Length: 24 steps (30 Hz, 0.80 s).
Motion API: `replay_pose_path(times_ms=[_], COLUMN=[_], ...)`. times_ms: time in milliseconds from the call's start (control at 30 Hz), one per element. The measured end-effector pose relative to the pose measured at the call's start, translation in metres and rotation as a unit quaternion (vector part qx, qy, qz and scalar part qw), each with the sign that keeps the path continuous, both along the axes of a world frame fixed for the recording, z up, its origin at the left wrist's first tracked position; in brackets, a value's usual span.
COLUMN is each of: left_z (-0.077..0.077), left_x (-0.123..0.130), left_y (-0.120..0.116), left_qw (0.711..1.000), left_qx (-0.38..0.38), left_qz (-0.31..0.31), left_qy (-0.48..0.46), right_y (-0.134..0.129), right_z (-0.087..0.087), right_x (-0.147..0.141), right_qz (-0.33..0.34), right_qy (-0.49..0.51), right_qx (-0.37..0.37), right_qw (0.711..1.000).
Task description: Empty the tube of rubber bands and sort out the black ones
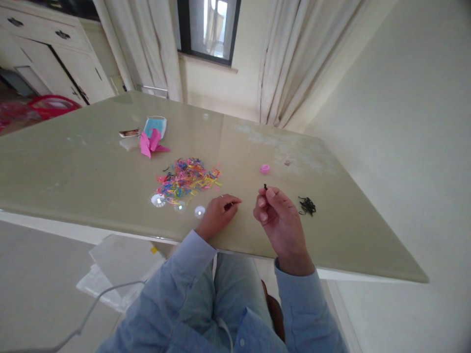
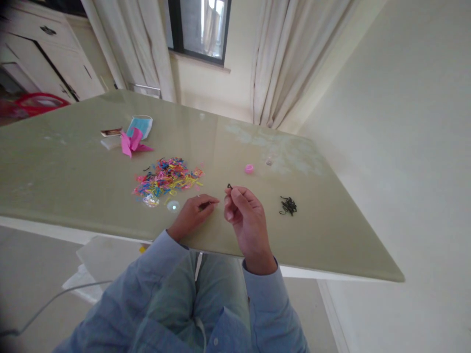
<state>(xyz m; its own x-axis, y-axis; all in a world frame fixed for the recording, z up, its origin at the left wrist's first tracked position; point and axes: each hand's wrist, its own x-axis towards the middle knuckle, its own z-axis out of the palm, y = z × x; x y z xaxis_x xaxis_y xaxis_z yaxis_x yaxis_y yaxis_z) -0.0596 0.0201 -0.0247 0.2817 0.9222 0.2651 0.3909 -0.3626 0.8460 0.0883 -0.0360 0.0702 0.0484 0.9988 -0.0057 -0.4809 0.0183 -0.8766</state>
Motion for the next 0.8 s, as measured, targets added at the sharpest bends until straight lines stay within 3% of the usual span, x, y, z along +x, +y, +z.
replay_pose_path(times_ms=[267, 433, 533, 600, 667, 800], left_z=[0.002, 0.000, -0.001, 0.000, 0.001, 0.002], left_x=[-0.002, -0.004, -0.004, -0.004, -0.004, -0.004], left_y=[0.000, 0.000, 0.000, 0.000, 0.001, 0.000], left_qw=[1.000, 1.000, 1.000, 1.000, 0.999, 0.999], left_qx=[-0.010, -0.009, -0.016, -0.020, -0.022, -0.027], left_qz=[0.011, 0.017, 0.017, 0.018, 0.018, 0.022], left_qy=[-0.009, -0.013, -0.015, -0.014, -0.014, -0.012], right_y=[-0.014, -0.016, -0.015, -0.012, -0.010, -0.006], right_z=[0.004, -0.005, -0.021, -0.035, -0.048, -0.068], right_x=[0.009, 0.019, 0.041, 0.065, 0.093, 0.146], right_qz=[0.026, -0.001, -0.057, -0.114, -0.160, -0.240], right_qy=[0.056, 0.007, -0.084, -0.194, -0.317, -0.508], right_qx=[0.005, 0.002, 0.001, 0.005, -0.002, -0.018], right_qw=[0.998, 1.000, 0.995, 0.974, 0.935, 0.827])
